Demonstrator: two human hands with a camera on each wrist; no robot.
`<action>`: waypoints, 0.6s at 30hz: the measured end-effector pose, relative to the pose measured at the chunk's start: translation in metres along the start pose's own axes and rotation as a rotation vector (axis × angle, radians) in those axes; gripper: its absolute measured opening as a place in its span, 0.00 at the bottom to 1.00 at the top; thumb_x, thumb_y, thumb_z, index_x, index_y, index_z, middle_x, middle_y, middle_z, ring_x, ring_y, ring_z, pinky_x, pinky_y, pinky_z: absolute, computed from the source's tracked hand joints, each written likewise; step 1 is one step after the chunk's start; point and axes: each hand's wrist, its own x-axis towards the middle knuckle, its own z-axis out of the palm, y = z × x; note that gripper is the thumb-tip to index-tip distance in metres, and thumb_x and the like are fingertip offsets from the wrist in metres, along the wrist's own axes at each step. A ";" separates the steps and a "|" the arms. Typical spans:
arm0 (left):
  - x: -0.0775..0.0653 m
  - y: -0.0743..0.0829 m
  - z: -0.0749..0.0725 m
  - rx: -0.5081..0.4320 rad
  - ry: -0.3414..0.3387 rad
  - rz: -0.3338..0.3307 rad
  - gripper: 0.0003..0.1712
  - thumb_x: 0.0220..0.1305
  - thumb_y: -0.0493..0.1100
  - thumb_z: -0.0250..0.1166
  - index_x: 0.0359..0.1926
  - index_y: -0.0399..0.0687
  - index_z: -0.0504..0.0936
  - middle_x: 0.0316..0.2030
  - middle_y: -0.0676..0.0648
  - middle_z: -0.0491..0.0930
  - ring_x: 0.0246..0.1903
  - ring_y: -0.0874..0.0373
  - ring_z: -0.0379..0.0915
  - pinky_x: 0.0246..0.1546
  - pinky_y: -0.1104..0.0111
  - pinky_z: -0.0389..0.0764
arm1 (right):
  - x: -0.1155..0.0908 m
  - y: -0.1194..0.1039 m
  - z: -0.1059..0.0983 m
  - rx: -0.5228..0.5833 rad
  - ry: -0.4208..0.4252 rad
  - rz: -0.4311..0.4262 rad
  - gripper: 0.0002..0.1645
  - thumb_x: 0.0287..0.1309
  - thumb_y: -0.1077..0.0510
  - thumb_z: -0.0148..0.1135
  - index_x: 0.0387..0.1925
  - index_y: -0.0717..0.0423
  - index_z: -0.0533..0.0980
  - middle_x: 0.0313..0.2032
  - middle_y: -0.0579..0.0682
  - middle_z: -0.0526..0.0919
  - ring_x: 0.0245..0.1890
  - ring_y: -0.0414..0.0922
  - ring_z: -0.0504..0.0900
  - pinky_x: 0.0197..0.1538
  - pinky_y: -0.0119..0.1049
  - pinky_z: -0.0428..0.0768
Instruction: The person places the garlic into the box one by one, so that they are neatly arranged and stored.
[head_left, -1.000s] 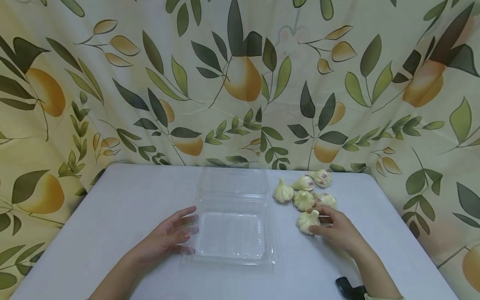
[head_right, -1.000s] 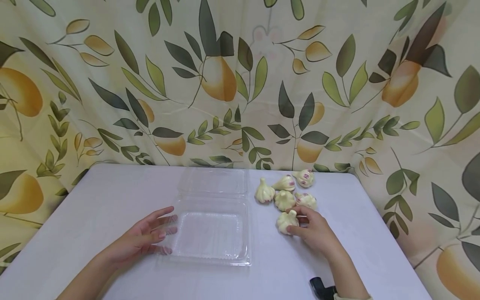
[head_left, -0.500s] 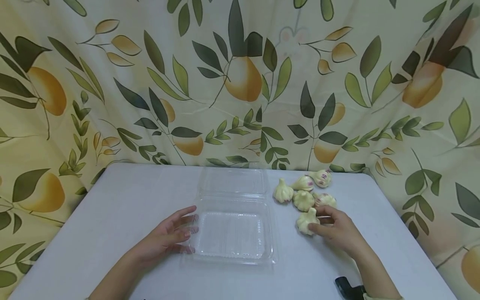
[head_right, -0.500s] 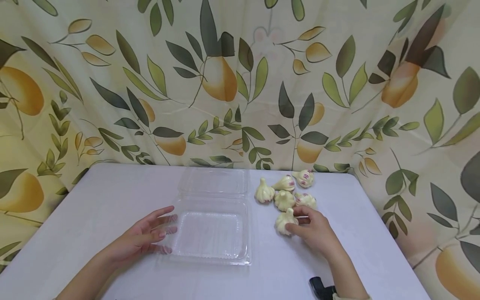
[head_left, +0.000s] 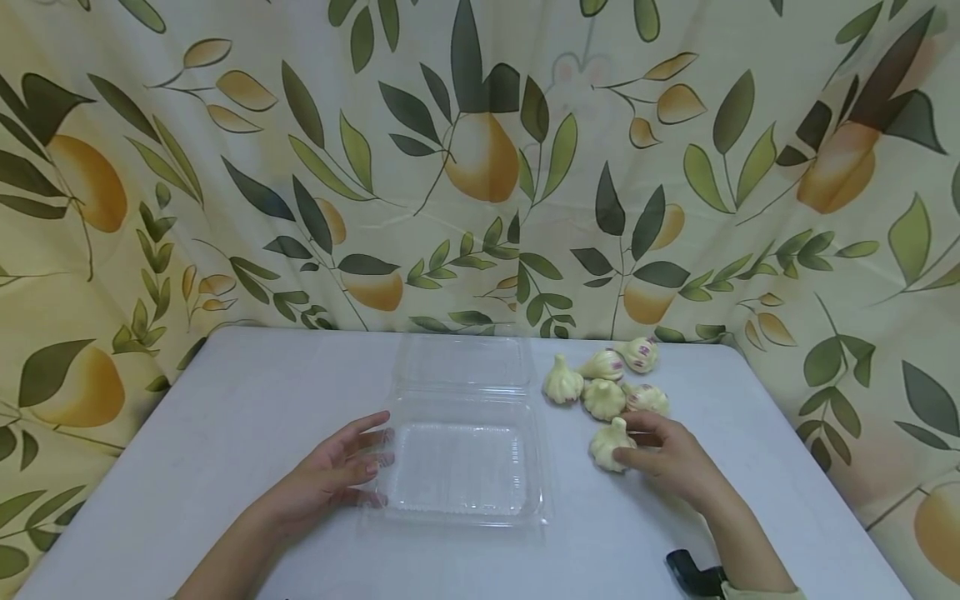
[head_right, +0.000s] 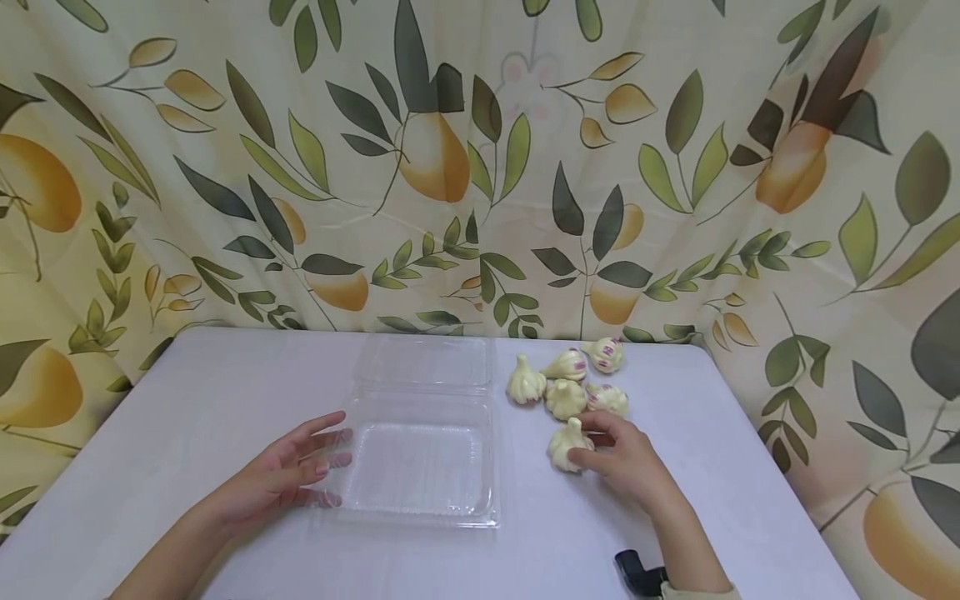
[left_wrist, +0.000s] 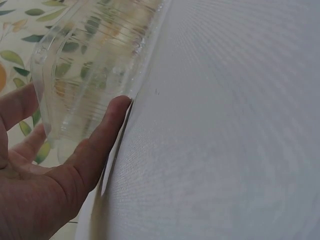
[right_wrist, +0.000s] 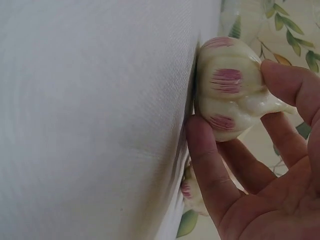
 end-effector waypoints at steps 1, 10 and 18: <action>0.000 0.000 0.000 0.000 -0.002 0.001 0.40 0.72 0.34 0.57 0.79 0.53 0.50 0.77 0.37 0.47 0.73 0.37 0.53 0.52 0.50 0.81 | 0.000 0.000 0.000 -0.006 -0.001 -0.002 0.33 0.53 0.52 0.75 0.58 0.60 0.76 0.61 0.62 0.75 0.58 0.59 0.77 0.47 0.43 0.82; 0.000 -0.001 0.000 -0.004 -0.006 0.008 0.40 0.72 0.34 0.57 0.79 0.52 0.50 0.77 0.37 0.47 0.72 0.37 0.54 0.52 0.50 0.81 | -0.001 -0.004 -0.001 -0.007 -0.003 -0.007 0.32 0.54 0.51 0.74 0.58 0.59 0.77 0.62 0.61 0.76 0.58 0.60 0.78 0.49 0.44 0.83; -0.001 0.001 0.000 0.007 -0.008 0.000 0.40 0.72 0.35 0.57 0.79 0.53 0.50 0.77 0.38 0.46 0.73 0.37 0.53 0.52 0.51 0.81 | -0.003 -0.009 -0.002 -0.011 0.023 -0.056 0.32 0.55 0.52 0.74 0.59 0.58 0.76 0.58 0.58 0.79 0.58 0.60 0.78 0.48 0.42 0.81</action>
